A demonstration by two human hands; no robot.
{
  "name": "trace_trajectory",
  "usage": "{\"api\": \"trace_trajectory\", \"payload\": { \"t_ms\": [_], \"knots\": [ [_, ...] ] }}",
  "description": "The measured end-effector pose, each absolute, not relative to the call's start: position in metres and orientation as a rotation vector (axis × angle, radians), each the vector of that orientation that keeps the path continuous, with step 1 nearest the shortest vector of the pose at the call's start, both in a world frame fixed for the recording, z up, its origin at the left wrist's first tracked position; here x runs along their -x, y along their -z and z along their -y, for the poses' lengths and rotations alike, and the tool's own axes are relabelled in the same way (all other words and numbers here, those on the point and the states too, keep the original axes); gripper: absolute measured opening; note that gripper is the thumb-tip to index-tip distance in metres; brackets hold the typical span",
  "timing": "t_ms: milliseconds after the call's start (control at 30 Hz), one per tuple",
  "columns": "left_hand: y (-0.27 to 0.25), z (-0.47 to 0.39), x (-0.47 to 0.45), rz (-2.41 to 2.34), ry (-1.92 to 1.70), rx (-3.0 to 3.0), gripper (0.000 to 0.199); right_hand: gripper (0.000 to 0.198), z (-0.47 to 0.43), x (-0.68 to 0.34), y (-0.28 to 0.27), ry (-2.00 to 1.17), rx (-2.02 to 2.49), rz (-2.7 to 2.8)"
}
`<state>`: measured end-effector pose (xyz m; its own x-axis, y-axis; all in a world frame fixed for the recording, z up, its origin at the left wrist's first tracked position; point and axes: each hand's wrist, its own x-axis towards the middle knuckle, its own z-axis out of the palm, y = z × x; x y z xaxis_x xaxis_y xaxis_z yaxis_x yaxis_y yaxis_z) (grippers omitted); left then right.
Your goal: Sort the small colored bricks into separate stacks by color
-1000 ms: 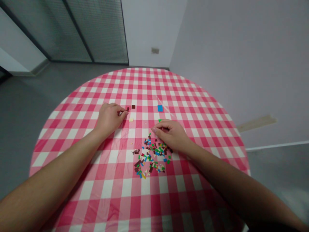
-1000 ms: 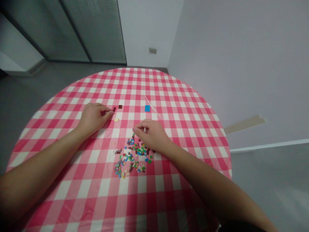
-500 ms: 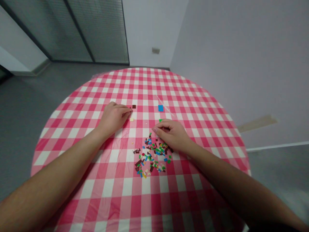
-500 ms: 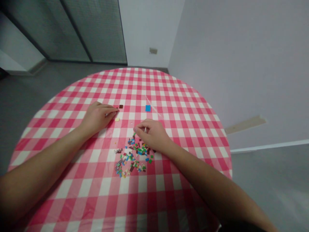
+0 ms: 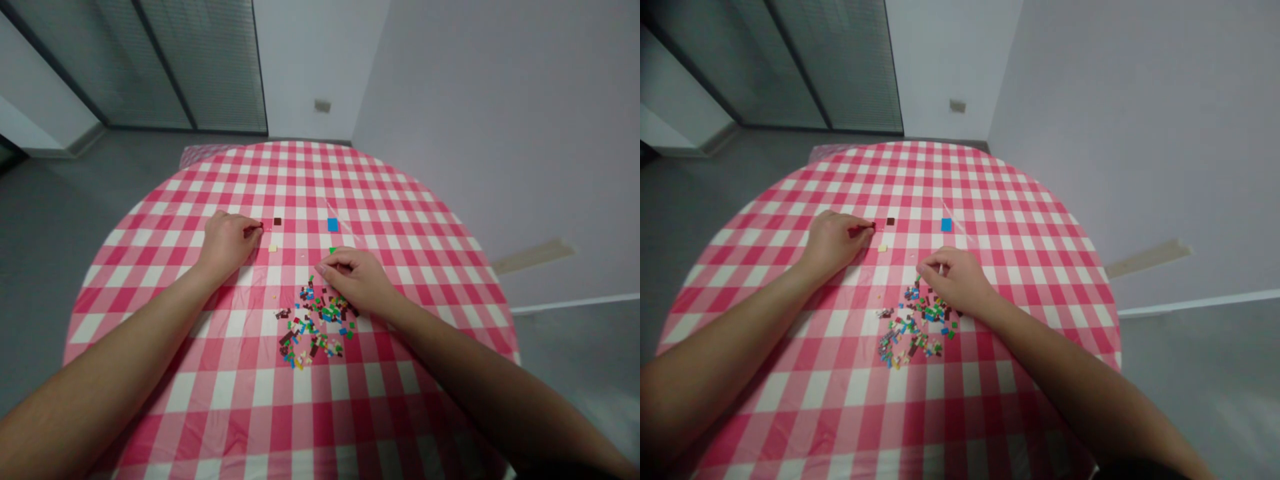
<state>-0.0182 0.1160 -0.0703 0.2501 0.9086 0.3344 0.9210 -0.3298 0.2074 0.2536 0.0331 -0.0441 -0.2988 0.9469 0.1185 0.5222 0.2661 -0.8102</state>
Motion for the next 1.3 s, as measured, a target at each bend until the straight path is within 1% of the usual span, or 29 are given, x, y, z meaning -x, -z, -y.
{"api": "trace_trajectory", "payload": {
  "t_ms": [200,400,567,767,900,1133,1300],
  "knots": [
    [0.071,-0.115,0.019,1.766,0.664,2.503,0.031,0.020,-0.033,-0.254,0.043,-0.870,1.320,1.929],
    [0.073,-0.115,0.015,1.557,0.631,2.681,0.035,0.020,-0.036,-0.259,0.041,-0.811,1.330,1.941],
    [0.074,-0.115,0.013,1.499,0.636,2.718,0.038,0.021,-0.052,-0.280,0.040,-0.539,1.426,1.897],
    [0.071,-0.114,0.013,1.554,0.669,2.725,0.033,0.020,-0.082,-0.310,0.059,-0.297,1.620,1.980],
    [0.072,-0.113,0.013,1.539,0.692,2.728,0.033,0.024,-0.090,-0.318,0.068,-0.281,1.654,2.043],
    [0.075,-0.115,0.012,1.557,0.717,2.732,0.035,0.029,-0.090,-0.318,0.069,-0.285,1.687,2.044],
    [0.076,-0.117,0.013,1.548,0.686,2.758,0.038,0.025,-0.091,-0.317,0.069,-0.299,1.668,2.029]
  ]
}}
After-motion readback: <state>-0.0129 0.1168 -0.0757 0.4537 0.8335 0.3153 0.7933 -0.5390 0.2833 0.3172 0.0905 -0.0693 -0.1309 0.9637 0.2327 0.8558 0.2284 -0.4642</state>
